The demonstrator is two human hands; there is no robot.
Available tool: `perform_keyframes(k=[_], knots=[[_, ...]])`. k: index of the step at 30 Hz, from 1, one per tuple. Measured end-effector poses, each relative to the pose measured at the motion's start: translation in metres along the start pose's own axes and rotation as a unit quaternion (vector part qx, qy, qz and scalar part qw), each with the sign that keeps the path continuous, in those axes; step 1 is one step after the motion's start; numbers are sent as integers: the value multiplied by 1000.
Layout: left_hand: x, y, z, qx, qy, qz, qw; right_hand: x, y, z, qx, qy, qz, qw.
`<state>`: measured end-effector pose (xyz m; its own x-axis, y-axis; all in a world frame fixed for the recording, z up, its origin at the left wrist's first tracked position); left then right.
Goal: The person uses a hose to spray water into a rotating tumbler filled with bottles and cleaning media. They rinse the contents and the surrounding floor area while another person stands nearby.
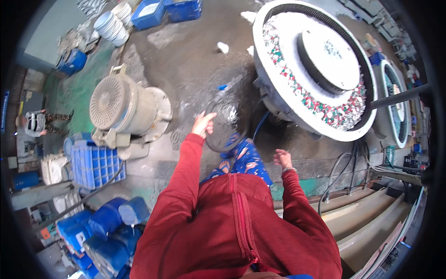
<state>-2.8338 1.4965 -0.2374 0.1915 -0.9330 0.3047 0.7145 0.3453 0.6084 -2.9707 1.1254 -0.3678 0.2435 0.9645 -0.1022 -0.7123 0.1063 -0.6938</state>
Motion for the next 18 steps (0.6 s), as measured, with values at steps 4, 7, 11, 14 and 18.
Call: perform_keyframes(k=[4, 7, 11, 14, 18], knots=[[0, 28, -25, -7, -82, 32, 996, 26, -16, -32, 11, -44, 88, 995], [6, 41, -42, -22, -81, 44, 996, 38, -10, -49, 51, -69, 165, 983], [11, 67, -72, -54, -86, 6, 995, 43, -1, -60, 132, -29, 142, 981], [6, 88, -107, -110, -82, 10, 991, 40, -8, -63, 138, 10, 75, 987], [-3, 100, -150, -86, -55, 85, 991, 23, -35, -60, 104, 31, 2, 994]])
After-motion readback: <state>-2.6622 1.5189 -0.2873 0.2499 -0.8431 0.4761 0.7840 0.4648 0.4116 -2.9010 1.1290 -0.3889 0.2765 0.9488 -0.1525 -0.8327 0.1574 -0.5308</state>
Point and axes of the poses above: each hand's wrist, its own z-axis away from the middle knuckle, its own x-axis out of the palm, y = z × x, the point moved 2 cm from there along -z, towards the middle knuckle, and after that the axes turned 4 degrees about -x, right-handed, at the moved point
